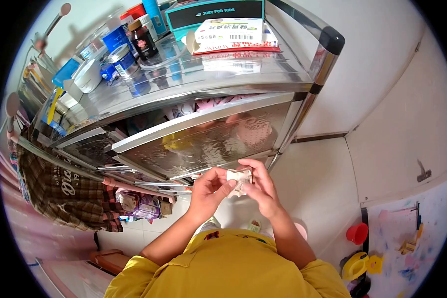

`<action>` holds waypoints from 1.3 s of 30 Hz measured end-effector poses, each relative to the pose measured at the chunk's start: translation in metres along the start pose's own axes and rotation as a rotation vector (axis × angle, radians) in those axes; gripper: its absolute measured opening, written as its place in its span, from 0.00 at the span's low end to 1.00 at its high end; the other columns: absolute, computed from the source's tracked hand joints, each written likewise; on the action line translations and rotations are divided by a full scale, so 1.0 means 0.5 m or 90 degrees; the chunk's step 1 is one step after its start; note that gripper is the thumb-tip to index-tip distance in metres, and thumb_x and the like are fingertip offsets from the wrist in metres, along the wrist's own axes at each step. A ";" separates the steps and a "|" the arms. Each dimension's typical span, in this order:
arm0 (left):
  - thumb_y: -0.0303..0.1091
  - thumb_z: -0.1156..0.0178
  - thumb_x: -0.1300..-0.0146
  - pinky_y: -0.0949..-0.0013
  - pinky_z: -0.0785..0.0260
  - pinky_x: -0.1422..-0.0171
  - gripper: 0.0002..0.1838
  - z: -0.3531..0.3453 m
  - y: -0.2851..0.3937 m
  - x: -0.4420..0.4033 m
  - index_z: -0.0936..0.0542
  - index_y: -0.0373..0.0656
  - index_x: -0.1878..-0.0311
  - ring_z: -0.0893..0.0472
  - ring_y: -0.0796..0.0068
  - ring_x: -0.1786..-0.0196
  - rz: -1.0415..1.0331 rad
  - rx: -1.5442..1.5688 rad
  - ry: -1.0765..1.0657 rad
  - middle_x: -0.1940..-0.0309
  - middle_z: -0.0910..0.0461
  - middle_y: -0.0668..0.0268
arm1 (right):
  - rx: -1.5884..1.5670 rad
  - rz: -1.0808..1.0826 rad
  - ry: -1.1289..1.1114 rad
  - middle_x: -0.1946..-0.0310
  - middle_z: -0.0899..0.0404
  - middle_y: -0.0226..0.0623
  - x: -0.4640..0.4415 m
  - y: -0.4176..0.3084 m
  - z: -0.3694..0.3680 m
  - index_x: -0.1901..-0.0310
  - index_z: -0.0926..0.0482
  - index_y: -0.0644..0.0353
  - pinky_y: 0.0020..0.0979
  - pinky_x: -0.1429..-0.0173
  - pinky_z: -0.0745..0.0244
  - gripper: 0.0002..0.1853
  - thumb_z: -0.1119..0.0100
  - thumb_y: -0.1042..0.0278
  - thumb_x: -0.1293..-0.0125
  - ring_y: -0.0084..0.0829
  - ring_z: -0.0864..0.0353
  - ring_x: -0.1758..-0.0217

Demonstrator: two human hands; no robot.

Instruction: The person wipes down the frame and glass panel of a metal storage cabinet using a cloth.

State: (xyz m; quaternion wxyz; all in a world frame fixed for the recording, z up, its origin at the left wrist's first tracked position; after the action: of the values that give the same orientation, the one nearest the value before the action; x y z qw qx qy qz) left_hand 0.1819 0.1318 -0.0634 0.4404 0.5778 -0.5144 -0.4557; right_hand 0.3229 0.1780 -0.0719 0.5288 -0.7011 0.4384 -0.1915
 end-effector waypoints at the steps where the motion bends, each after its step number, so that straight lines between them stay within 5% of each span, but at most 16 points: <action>1: 0.25 0.39 0.31 0.76 0.30 0.53 0.05 0.005 0.004 0.004 0.23 0.39 0.54 0.23 0.84 0.60 -0.004 -0.001 0.003 0.62 0.20 0.71 | 0.000 0.001 -0.005 0.48 0.25 0.37 -0.001 0.003 -0.006 0.35 0.35 0.63 0.29 0.44 0.29 0.29 0.38 0.62 0.33 0.25 0.26 0.47; 4: 0.25 0.38 0.33 0.73 0.29 0.51 0.03 0.039 0.063 0.033 0.21 0.37 0.59 0.22 0.78 0.60 -0.083 -0.333 0.152 0.61 0.20 0.64 | 0.022 -0.018 0.036 0.57 0.20 0.35 -0.012 0.022 -0.017 0.41 0.31 0.65 0.23 0.64 0.21 0.21 0.38 0.79 0.34 0.21 0.20 0.61; 7: 0.21 0.43 0.35 0.68 0.33 0.42 0.05 0.153 0.128 0.102 0.23 0.36 0.56 0.26 0.69 0.51 -0.429 -0.448 0.435 0.54 0.25 0.59 | 0.015 -0.002 0.058 0.58 0.20 0.36 -0.023 0.026 -0.015 0.42 0.30 0.66 0.24 0.64 0.20 0.21 0.38 0.77 0.34 0.22 0.19 0.61; 8: 0.22 0.44 0.34 0.67 0.37 0.37 0.10 0.205 0.131 0.125 0.27 0.37 0.50 0.29 0.69 0.46 -0.449 -0.397 0.545 0.49 0.27 0.59 | 0.022 0.007 0.056 0.58 0.19 0.37 -0.027 0.027 -0.015 0.42 0.29 0.66 0.25 0.66 0.20 0.20 0.37 0.77 0.35 0.23 0.18 0.60; 11: 0.35 0.51 0.23 0.70 0.36 0.41 0.15 0.268 0.166 0.128 0.31 0.38 0.39 0.30 0.75 0.47 -0.442 -0.453 0.679 0.48 0.30 0.63 | 0.011 0.003 0.070 0.56 0.20 0.34 -0.040 0.031 -0.025 0.42 0.29 0.63 0.22 0.65 0.20 0.19 0.39 0.78 0.33 0.19 0.19 0.59; 13: 0.38 0.53 0.21 0.73 0.36 0.42 0.16 0.292 0.147 0.099 0.31 0.38 0.39 0.30 0.78 0.48 -0.368 -0.415 0.574 0.50 0.29 0.66 | 0.010 -0.002 0.067 0.56 0.20 0.35 -0.049 0.032 -0.038 0.42 0.28 0.64 0.23 0.65 0.20 0.19 0.39 0.78 0.34 0.20 0.19 0.59; 15: 0.37 0.52 0.21 0.80 0.44 0.56 0.11 0.303 0.141 0.072 0.27 0.39 0.55 0.38 0.84 0.63 -0.334 -0.319 0.489 0.67 0.35 0.76 | 0.016 -0.006 0.066 0.56 0.20 0.35 -0.052 0.031 -0.046 0.42 0.28 0.65 0.23 0.64 0.19 0.19 0.38 0.77 0.34 0.20 0.19 0.60; 35: 0.34 0.45 0.25 0.81 0.41 0.60 0.10 0.369 0.173 0.014 0.23 0.37 0.58 0.32 0.87 0.64 -0.295 -0.290 0.408 0.66 0.24 0.75 | 0.019 -0.004 0.137 0.55 0.20 0.34 -0.055 0.039 -0.042 0.43 0.27 0.63 0.21 0.65 0.19 0.19 0.36 0.76 0.34 0.19 0.20 0.59; 39: 0.40 0.39 0.28 0.79 0.42 0.68 0.18 0.390 0.191 0.030 0.25 0.36 0.69 0.35 0.86 0.72 -0.238 -0.492 0.462 0.78 0.29 0.74 | 0.029 0.021 0.154 0.55 0.20 0.34 -0.054 0.036 -0.036 0.42 0.28 0.64 0.21 0.64 0.20 0.19 0.37 0.76 0.33 0.19 0.20 0.58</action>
State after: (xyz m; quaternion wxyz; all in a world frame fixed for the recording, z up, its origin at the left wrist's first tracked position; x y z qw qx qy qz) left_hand -0.0267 0.1012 -0.0097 0.6802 0.5758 -0.0144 -0.4534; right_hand 0.2877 0.1886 -0.0763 0.4908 -0.6533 0.5060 -0.2762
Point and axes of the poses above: each hand's wrist, its own x-axis away from the middle knuckle, its own z-axis out of the back of the hand, y = z × x, the point moved 5 cm from there along -x, towards the middle knuckle
